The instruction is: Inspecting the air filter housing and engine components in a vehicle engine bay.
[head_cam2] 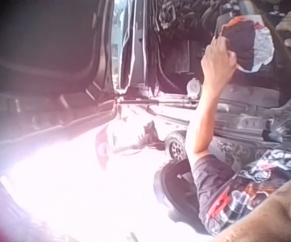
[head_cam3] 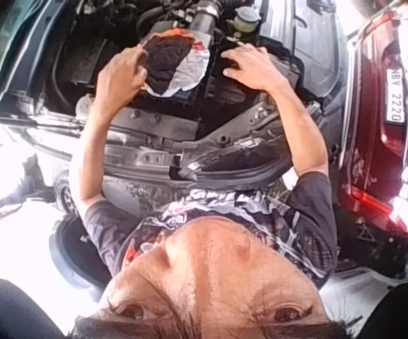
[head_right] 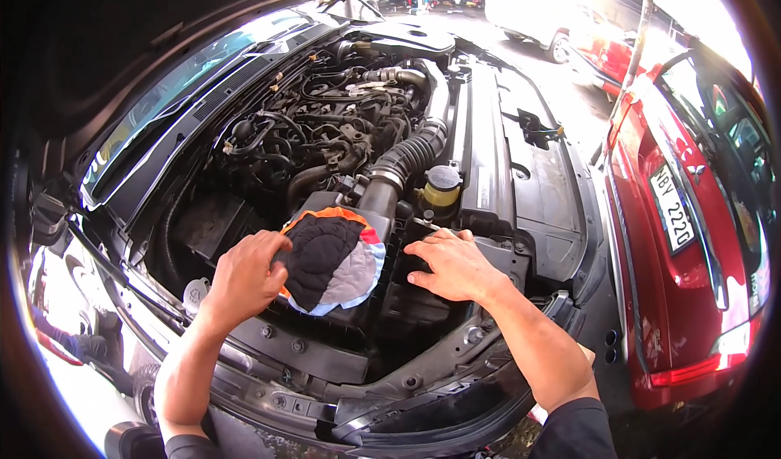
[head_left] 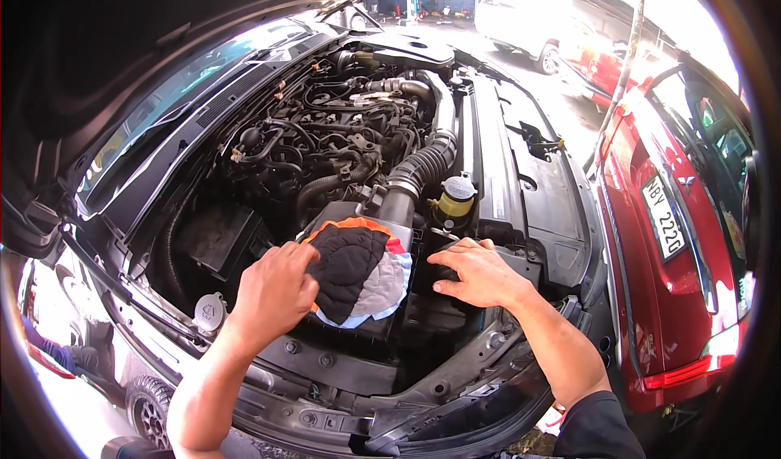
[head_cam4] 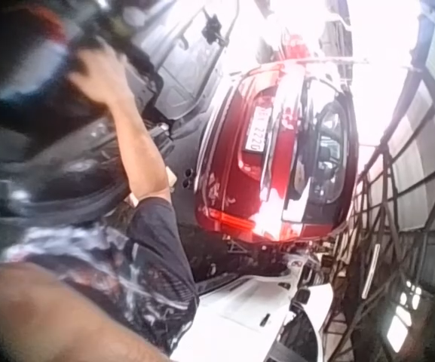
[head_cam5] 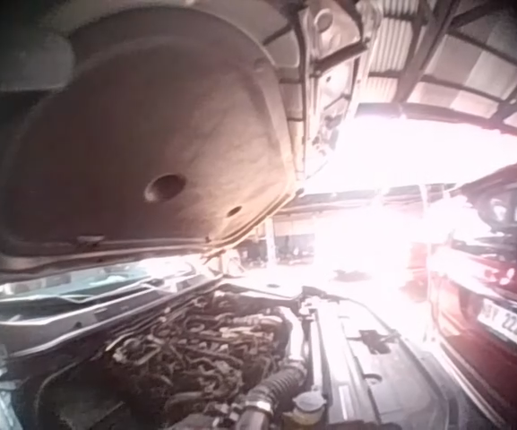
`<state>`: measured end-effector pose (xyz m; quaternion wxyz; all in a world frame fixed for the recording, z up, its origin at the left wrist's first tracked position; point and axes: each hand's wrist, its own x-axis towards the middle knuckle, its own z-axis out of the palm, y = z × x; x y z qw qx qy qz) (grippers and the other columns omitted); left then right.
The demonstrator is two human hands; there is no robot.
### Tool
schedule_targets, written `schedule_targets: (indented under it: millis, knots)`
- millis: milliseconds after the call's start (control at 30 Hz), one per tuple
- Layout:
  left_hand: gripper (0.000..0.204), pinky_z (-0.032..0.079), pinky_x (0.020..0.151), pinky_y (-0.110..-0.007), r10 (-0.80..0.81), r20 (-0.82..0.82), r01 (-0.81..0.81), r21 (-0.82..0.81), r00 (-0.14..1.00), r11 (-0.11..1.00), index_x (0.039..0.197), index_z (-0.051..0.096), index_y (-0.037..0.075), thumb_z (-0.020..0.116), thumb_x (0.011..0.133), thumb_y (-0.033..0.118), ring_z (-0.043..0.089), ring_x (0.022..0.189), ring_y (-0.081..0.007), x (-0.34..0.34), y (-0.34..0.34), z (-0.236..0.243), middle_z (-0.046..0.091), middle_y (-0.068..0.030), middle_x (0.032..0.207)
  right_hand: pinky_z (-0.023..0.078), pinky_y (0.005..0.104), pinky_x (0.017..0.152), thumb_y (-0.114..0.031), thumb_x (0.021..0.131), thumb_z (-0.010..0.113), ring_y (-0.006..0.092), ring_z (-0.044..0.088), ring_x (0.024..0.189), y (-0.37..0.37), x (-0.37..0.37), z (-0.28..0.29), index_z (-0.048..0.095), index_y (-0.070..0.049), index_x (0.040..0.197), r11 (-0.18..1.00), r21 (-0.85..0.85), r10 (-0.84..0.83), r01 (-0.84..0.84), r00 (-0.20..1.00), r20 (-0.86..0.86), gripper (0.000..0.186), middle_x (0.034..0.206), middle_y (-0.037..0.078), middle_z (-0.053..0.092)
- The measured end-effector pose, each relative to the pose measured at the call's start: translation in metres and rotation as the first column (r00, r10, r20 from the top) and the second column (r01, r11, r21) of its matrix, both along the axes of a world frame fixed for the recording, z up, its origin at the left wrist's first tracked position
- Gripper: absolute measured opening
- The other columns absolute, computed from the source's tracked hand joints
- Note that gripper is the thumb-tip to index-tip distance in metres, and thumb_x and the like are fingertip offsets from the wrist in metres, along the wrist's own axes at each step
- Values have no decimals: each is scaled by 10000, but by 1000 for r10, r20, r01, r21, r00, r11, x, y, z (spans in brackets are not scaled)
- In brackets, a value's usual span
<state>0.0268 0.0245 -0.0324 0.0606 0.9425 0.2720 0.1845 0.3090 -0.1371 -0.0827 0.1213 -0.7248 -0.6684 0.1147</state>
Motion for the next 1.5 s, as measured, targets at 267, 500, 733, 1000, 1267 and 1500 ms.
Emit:
schedule_targets:
  millis: [267,500,733,1000,1267,1500]
  knots:
    - [508,512,853,-459,94,-91,-83,117,991,990,1202,604,16,634,892,418,632,1004,-350,20,-19,-21,659,-176,1105,346,457,1033,-363,895,688,245,494,1304,0,1,-1,623,-111,1299,1000,-5,4,-4,1000,10,480,1251,71,658]
    - [356,489,955,-484,-83,-102,68,-142,991,987,1192,636,59,617,885,239,596,1146,-367,6,11,-18,636,-150,1245,330,436,1066,-371,878,710,260,515,1272,1,1,-2,624,-116,1303,1000,-5,-2,2,1000,-17,503,1260,101,655]
    - [276,479,993,-428,-57,189,36,115,980,993,1070,675,18,649,810,109,593,1145,-361,18,2,-19,649,-173,1216,334,442,1045,-378,892,686,248,498,1293,0,0,1,625,-112,1301,1000,-2,-11,11,1000,-15,492,1264,78,658]
    - [426,452,1025,-453,-153,-72,151,-37,986,988,1255,587,25,628,910,271,541,1205,-354,21,-12,-24,600,-160,1258,329,425,1067,-357,873,717,256,509,1285,-1,-4,3,631,-108,1297,1000,-17,-25,24,1000,-20,499,1271,95,654]
    - [243,448,1046,-442,-148,50,130,268,988,955,996,682,51,602,772,4,523,1261,-354,10,30,-23,625,-138,1254,337,438,1053,-359,875,710,258,511,1278,-4,1,1,630,-118,1297,1000,14,-18,18,1000,-10,492,1253,88,657]
    - [379,505,878,-491,46,-26,-47,-50,999,998,1003,623,26,639,848,372,594,1041,-392,16,15,-37,626,-181,1047,364,458,1022,-346,821,745,304,546,1218,3,-6,1,653,-103,1253,999,43,-13,15,999,-53,504,1187,106,677]
